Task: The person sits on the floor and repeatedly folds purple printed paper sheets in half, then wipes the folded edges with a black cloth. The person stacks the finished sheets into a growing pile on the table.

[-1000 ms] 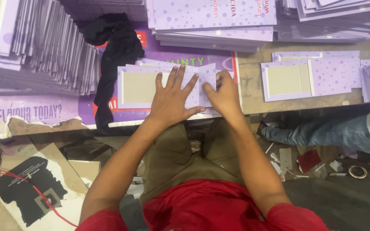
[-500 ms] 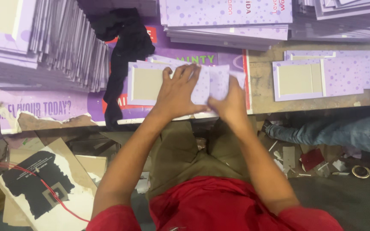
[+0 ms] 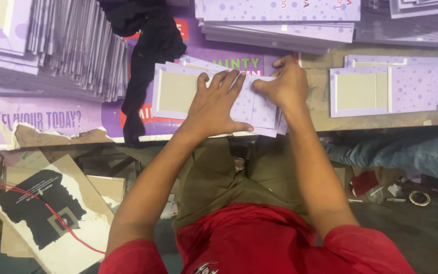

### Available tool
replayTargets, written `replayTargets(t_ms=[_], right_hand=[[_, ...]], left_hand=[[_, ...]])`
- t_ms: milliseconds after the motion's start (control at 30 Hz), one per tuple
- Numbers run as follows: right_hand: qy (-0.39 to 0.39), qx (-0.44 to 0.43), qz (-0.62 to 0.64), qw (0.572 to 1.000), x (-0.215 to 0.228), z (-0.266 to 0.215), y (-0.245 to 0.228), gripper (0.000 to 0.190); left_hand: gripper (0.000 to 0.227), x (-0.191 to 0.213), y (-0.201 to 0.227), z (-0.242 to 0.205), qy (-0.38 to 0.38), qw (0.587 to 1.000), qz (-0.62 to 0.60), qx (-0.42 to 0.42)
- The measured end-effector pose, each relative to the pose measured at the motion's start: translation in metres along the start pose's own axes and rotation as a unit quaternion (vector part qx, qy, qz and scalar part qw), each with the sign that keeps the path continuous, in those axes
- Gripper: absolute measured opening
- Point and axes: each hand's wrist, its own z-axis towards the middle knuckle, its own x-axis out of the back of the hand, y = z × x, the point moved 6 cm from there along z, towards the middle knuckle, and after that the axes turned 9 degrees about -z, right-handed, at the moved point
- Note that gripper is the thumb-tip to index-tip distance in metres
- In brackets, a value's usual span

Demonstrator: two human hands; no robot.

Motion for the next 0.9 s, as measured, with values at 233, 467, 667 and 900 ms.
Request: replayTargets(t_ms=[233,467,667,900], right_hand=[[0.006,-0.027,0.006,1.0,-0.004,-0.003,0.002,0.048],[0.055,0.048,-0.014,0.997,-0.005,-0.036,-0.003,0.071],[0.105,0.116,-0.058,0.986,0.001,-0.061,-0.004,0.104],[0.089,0.031,0.022,0.995,-0.006,-0.01,-0.009,0.073]], left_hand=[[0.124,-0.004,-0.005,0.001,-0.005,1.0,0.004,0.004],[0.122,-0.002,-0.006,-0.002,0.024,1.0,-0.003,-0.01],[0.125,-0.004,-0.006,-0.001,0.003,1.0,-0.008,0.001],[0.127,-0.004,-0.009,-0.002,-0.011,1.0,-0.005,-0.002]])
